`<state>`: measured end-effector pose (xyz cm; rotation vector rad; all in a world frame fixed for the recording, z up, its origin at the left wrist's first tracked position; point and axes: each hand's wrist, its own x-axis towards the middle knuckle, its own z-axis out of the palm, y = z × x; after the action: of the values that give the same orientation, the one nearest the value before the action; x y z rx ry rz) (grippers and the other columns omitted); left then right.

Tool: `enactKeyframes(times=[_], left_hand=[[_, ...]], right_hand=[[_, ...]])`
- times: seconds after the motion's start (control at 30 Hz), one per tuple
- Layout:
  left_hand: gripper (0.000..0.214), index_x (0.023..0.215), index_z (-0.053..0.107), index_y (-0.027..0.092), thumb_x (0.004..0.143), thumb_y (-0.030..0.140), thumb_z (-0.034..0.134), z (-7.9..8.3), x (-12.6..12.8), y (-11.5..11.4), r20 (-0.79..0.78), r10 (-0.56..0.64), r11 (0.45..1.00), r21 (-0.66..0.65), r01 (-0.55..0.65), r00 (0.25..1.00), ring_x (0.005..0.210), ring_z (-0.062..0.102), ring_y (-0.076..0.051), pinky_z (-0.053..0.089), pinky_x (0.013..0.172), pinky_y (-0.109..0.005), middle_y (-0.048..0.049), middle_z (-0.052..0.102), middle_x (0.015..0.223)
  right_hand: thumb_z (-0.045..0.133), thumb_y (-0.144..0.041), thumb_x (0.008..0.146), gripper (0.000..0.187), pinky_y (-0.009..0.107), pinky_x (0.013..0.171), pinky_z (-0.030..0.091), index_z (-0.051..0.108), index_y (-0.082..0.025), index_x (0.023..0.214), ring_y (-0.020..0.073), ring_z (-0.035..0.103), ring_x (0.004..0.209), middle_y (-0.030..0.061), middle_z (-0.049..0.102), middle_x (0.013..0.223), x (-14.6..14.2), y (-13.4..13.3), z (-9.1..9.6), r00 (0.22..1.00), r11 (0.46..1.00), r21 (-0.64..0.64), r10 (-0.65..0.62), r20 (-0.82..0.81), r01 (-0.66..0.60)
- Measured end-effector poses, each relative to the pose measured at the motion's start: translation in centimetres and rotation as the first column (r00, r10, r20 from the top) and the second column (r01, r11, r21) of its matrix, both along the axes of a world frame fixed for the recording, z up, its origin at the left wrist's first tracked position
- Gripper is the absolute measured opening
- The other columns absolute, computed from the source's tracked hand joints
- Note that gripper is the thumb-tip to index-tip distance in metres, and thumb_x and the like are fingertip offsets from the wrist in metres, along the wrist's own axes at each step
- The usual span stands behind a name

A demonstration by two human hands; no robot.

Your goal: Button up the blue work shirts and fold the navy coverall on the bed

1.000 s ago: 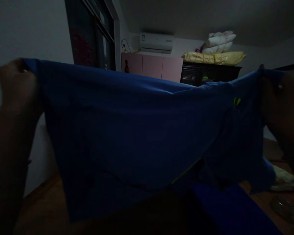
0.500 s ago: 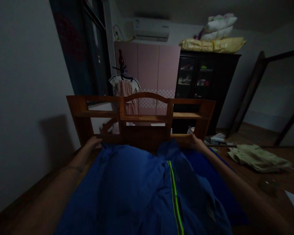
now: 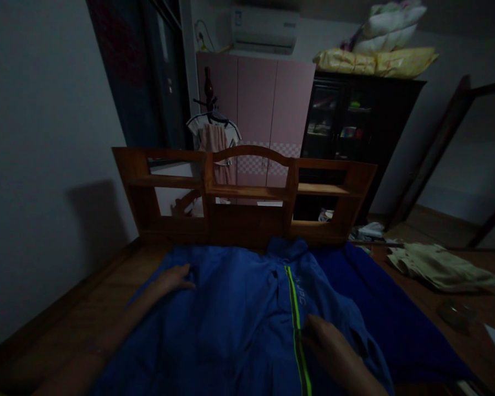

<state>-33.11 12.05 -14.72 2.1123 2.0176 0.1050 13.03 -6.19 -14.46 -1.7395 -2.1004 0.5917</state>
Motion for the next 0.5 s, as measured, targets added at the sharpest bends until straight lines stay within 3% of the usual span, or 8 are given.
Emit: enactKeyframes(times=[0.13,0.23,0.3,0.4,0.5], left_hand=[[0.018,0.084,0.061,0.022,0.078,0.036,0.054,0.9,0.4,0.4,-0.024,0.011,0.998,0.055,-0.009,1.000,0.092,0.061,-0.023,0.044,0.076,-0.029,-0.0049,0.067,0.094],[0.025,0.097,0.058,0.020,0.087,0.035,0.040,3.4,0.1,2.1,-0.043,0.130,0.976,0.182,-0.120,0.991,0.101,0.057,-0.029,0.043,0.080,-0.037,-0.0108,0.064,0.104],[0.031,0.105,0.054,0.017,0.090,0.035,0.034,5.4,-0.2,3.3,-0.014,0.255,0.933,0.266,-0.243,0.967,0.101,0.057,-0.032,0.043,0.080,-0.042,-0.0144,0.063,0.106],[0.037,0.112,0.050,0.009,0.092,0.032,0.028,7.6,0.0,4.8,0.067,0.394,0.859,0.328,-0.393,0.917,0.096,0.060,-0.035,0.044,0.077,-0.044,-0.0212,0.062,0.103],[0.041,0.119,0.043,-0.001,0.091,0.025,0.027,8.1,2.2,5.5,0.107,0.398,0.847,0.340,-0.409,0.911,0.094,0.061,-0.036,0.046,0.076,-0.045,-0.0278,0.060,0.101]], right_hand=[[0.045,-0.024,0.085,0.013,0.025,0.062,0.040,0.057,-0.019,0.083,0.0170,0.059,0.072,0.0017,0.063,0.079,0.6,1.2,1.2,0.980,0.997,0.075,0.045,-0.192,-0.031],[0.047,-0.028,0.086,0.014,0.026,0.062,0.040,0.056,-0.019,0.082,0.0176,0.058,0.070,0.0018,0.063,0.076,1.2,2.4,2.9,0.956,0.987,0.161,0.033,-0.290,0.015],[0.049,-0.032,0.087,0.015,0.027,0.064,0.041,0.057,-0.019,0.084,0.0186,0.059,0.072,0.0027,0.063,0.079,1.4,3.5,3.6,0.943,0.974,0.222,0.034,-0.332,0.043],[0.049,-0.036,0.088,0.020,0.028,0.067,0.041,0.060,-0.019,0.086,0.0193,0.058,0.074,0.0036,0.064,0.081,1.0,5.4,3.2,0.928,0.962,0.265,0.035,-0.371,0.070],[0.051,-0.035,0.086,0.021,0.027,0.063,0.040,0.060,-0.017,0.087,0.0176,0.056,0.070,0.0018,0.061,0.077,0.3,6.3,1.4,0.919,0.975,0.211,0.025,-0.393,0.063]])
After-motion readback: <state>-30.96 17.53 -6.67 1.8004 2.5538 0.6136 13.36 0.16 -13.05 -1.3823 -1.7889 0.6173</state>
